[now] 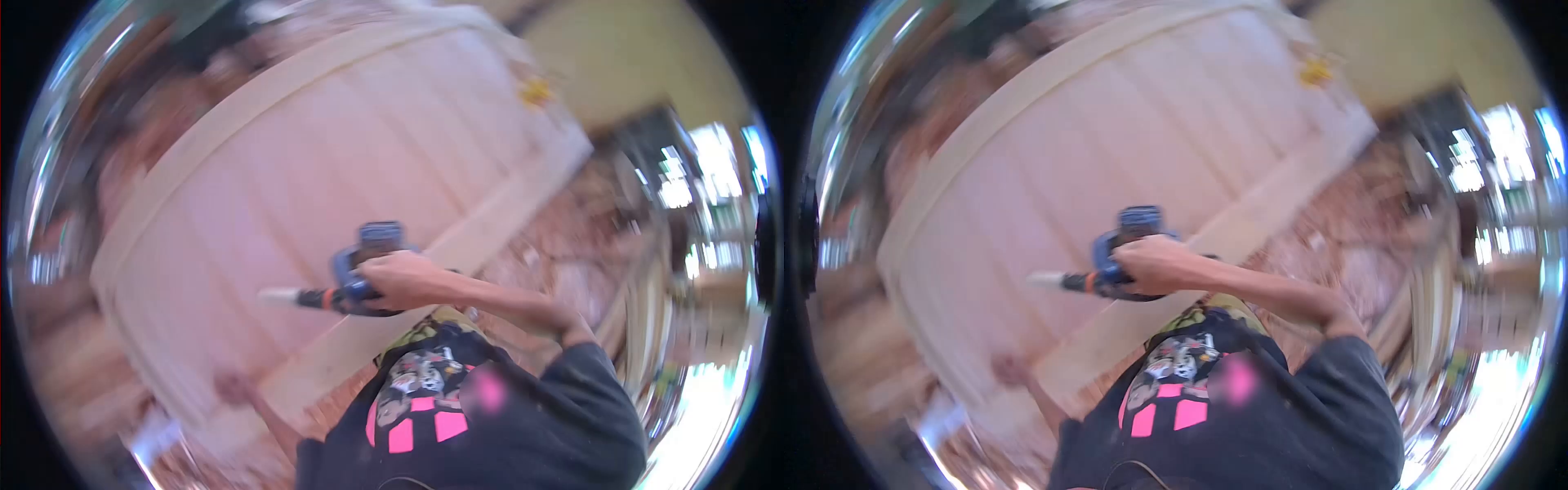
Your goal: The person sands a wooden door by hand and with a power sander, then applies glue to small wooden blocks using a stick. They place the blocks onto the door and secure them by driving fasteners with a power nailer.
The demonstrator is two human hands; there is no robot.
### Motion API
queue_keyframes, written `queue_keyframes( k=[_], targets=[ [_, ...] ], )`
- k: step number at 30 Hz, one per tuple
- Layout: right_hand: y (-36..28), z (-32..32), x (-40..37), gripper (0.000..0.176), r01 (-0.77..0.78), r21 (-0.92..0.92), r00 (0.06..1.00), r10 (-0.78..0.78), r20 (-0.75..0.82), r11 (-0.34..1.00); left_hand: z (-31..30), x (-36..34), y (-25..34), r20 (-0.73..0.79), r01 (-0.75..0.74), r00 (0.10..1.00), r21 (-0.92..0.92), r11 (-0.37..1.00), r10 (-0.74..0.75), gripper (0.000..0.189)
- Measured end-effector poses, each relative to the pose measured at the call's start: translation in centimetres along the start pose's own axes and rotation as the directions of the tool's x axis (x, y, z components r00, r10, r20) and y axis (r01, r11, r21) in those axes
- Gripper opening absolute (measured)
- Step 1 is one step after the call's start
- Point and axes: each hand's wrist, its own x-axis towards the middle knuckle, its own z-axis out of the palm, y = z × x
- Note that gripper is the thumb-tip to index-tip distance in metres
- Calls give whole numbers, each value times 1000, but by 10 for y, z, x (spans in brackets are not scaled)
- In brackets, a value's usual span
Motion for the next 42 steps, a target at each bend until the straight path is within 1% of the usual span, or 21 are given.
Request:
queue_keyframes(
  k=[2, 7, 8, 9, 11, 13, 16, 18, 21, 25, 27, 29, 31, 32, 33, 34, 35, 36, 37, 39, 42],
  targets=[
    [15, 26, -38, 39, -60, -10, 994, 59, -90, 998, 1, -34, 6, 115, 30, 992, 141, 990, -47, 78],
    [87, 68, -156, 38, -208, 54, 958, 215, -188, 977, -87, -154, 187, 181, -491, 861, 45, 870, 476, 71],
    [106, 85, -191, 39, -280, 98, 932, 295, -210, 955, -96, -184, 218, 100, -592, 803, 16, 806, 588, 69],
    [62, 66, -151, 39, -362, 146, 897, 386, -215, 921, -106, -119, 243, 65, -684, 728, -9, 730, 683, 68],
    [85, 84, -199, 42, -470, 225, 799, 520, -303, 853, -148, -161, 310, 18, -802, 596, -30, 597, 802, 68],
    [87, 87, -217, 51, -577, 370, 634, 685, -360, 728, -179, -157, 365, -26, -870, 492, -40, 491, 870, 67],
    [87, 87, -240, 75, -641, 461, 424, 784, -453, 614, -182, -113, 437, -259, -982, 167, 40, 183, 951, 61],
    [86, 68, -260, 57, -669, 472, 429, 816, -387, 575, -199, -102, 468, -287, -997, 79, -28, 74, 955, 56],
    [103, 75, -286, 38, -613, 298, 558, 668, -493, 732, -193, -132, 464, -313, -952, -63, -266, -151, 948, 50],
    [83, 50, -259, 31, -492, 189, 845, 518, -133, 850, -217, -206, 407, -392, -916, 90, -394, -78, 915, 42],
    [67, 40, -219, 31, -403, 121, 913, 407, -7, 907, -206, -194, 359, -344, -907, 267, -404, 115, 900, 41],
    [47, 33, -199, 31, -301, 86, 954, 300, 28, 950, -193, -182, 285, -245, -714, 516, -653, 254, 821, 49],
    [53, 41, -183, 31, -182, 49, 983, 181, 25, 982, -165, -153, 193, -177, -614, 748, -550, 566, 640, 52],
    [44, 30, -171, 30, -103, 5, 994, 103, 32, 995, -129, -139, 147, -190, -438, 897, -499, 748, 399, 53],
    [40, 27, -158, 29, -21, -35, 999, 22, 44, 999, -69, -113, 86, -144, -241, 970, -667, 705, 194, 53],
    [34, 22, -146, 32, 11, -121, 995, 2, 105, 993, -60, -104, 35, -285, -211, 957, -530, 821, 62, 63],
    [28, 17, -133, 32, 37, -138, 992, -20, 123, 990, -63, -100, -2, -67, 119, 982, -504, 855, -176, 68],
    [23, 13, -121, 32, 89, -161, 986, -64, 152, 983, -72, -98, -24, 135, 428, 902, -414, 803, -411, 73],
    [17, 11, -109, 32, 135, -181, 979, -103, 178, 974, -82, -92, -33, 137, 447, 892, -414, 793, -432, 73],
    [5, 15, -93, 34, 184, -220, 969, -139, 205, 958, -104, -93, -42, 426, 513, 821, -261, 817, -379, 79],
    [-21, 24, -75, 38, 200, -187, 973, -172, 153, 962, -65, -111, -5, 240, 407, 906, -271, 872, -348, 79]
  ],
)
